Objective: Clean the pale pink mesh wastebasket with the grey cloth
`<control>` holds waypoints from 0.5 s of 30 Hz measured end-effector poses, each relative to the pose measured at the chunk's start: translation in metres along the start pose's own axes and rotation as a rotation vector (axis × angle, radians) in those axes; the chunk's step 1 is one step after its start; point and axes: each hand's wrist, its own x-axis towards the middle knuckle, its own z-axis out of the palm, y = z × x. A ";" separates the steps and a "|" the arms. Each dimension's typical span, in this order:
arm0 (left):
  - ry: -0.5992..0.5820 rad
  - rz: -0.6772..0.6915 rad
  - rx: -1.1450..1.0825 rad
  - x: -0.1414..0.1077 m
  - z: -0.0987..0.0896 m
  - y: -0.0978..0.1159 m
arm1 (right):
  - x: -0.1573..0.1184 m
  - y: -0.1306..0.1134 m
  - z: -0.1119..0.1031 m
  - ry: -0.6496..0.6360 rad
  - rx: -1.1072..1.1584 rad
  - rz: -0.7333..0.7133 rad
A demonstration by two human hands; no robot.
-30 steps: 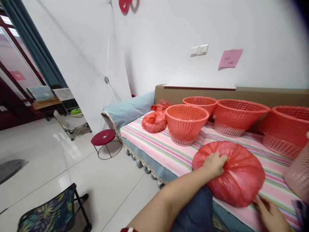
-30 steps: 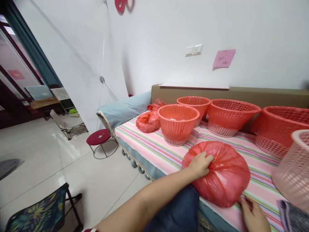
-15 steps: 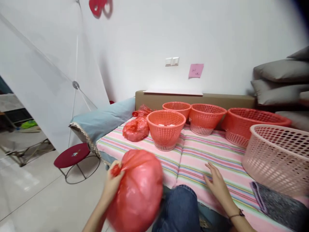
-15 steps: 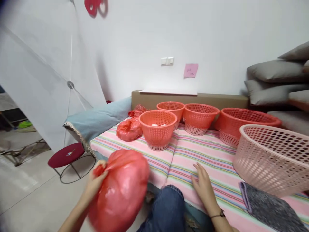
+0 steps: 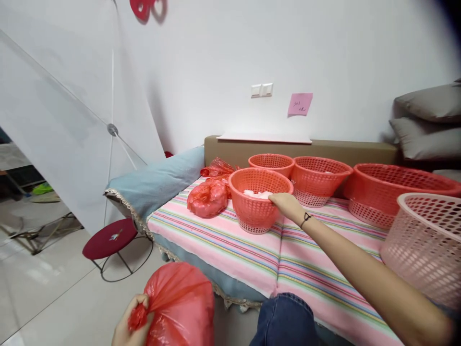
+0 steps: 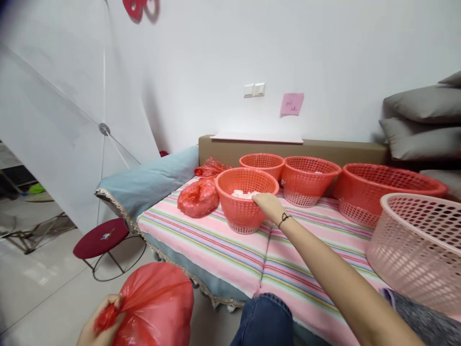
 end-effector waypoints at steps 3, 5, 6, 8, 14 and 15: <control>-0.014 -0.006 -0.037 0.014 0.008 0.006 | -0.017 0.016 -0.003 -0.032 -0.032 -0.013; -0.039 0.033 -0.043 0.027 0.020 0.011 | -0.029 0.027 -0.004 -0.058 -0.049 -0.023; -0.055 0.071 -0.036 0.035 0.028 0.014 | -0.034 0.031 -0.004 -0.075 -0.055 -0.027; -0.097 0.172 -0.001 0.054 0.048 0.024 | -0.044 0.039 -0.004 -0.074 -0.063 -0.039; 0.048 0.363 0.094 0.147 0.097 0.061 | -0.091 0.021 0.010 0.318 0.020 0.053; 0.095 0.371 0.104 0.168 0.100 0.065 | -0.104 0.009 0.020 0.376 0.054 0.108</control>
